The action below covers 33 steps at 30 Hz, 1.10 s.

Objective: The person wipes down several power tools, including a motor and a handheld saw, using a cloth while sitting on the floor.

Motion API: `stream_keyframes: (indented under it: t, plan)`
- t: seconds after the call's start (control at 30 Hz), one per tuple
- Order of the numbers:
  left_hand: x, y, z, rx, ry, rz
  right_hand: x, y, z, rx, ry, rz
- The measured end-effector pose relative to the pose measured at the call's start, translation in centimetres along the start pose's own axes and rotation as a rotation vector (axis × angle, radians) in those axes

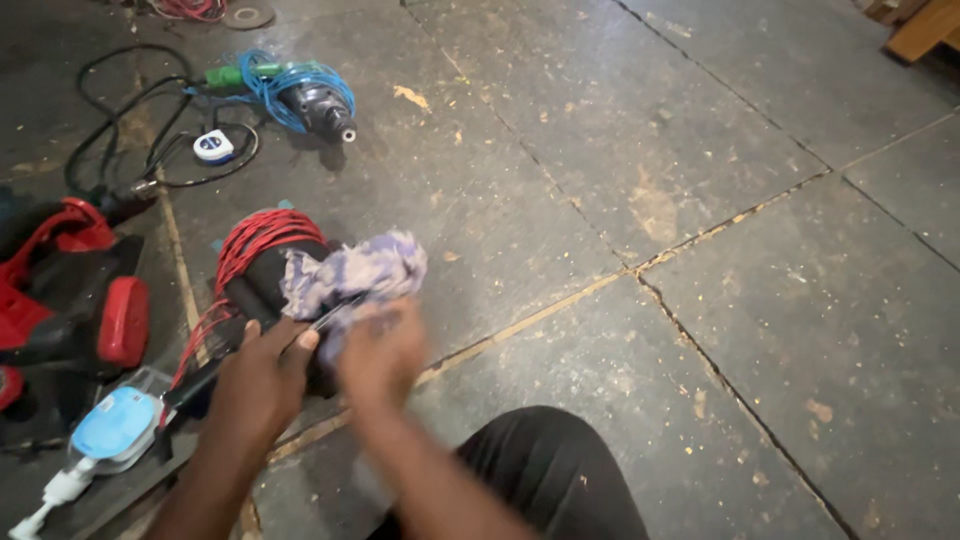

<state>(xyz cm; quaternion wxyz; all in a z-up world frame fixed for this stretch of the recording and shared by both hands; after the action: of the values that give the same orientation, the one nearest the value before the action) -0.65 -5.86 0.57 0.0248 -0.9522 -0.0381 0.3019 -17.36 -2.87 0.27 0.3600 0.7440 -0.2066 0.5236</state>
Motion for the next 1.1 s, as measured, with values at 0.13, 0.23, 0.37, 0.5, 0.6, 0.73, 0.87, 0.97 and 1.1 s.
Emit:
stream_keyframes:
  t: [0.13, 0.23, 0.37, 0.5, 0.6, 0.73, 0.87, 0.97, 1.1]
  plan:
    - [0.1, 0.2, -0.1, -0.007, 0.041, -0.017, -0.3, -2.8, 0.3, 0.052, 0.051, 0.000]
    - [0.5, 0.4, 0.1, -0.005, -0.017, -0.009, -4.6, 1.0, -0.4, -0.072, 0.105, 0.151]
    - [0.0, 0.6, 0.4, -0.097, -0.028, 0.190, -6.1, 2.3, -0.5, 0.063, 0.074, 0.412]
    - [1.5, 0.9, 1.0, -0.080, -0.013, 0.127, -1.1, -1.8, 0.6, 0.040, 0.036, -0.054]
    - [1.2, 0.6, 1.1, -0.083, -0.024, 0.141, -2.9, -1.1, 0.1, 0.024, 0.083, -0.013]
    - [0.6, 0.3, 0.4, -0.094, -0.063, 0.144, -5.2, 0.2, -0.9, -0.010, -0.035, 0.271]
    - [1.4, 0.8, 0.6, -0.108, -0.060, 0.148, 0.4, -2.4, 0.1, 0.133, 0.141, -0.067]
    - [1.3, -0.2, 1.0, -0.157, -0.038, 0.242, 1.6, -2.4, -0.5, 0.082, 0.184, -0.148]
    - [0.5, 0.5, 0.2, -0.111, -0.078, 0.152, -0.7, -0.6, -0.4, -0.023, 0.057, -0.010]
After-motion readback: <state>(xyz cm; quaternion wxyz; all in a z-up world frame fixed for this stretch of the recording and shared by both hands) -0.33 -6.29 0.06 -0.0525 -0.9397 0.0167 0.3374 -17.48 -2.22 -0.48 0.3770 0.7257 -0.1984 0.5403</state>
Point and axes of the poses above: each hand's wrist, its own y-axis towards the middle knuckle, its own z-axis out of the palm, x = y × z, the point moved 6 cm from there along y, towards the middle knuckle, and after that the axes turned 10 degrees about -z, right-handed, at the moved point
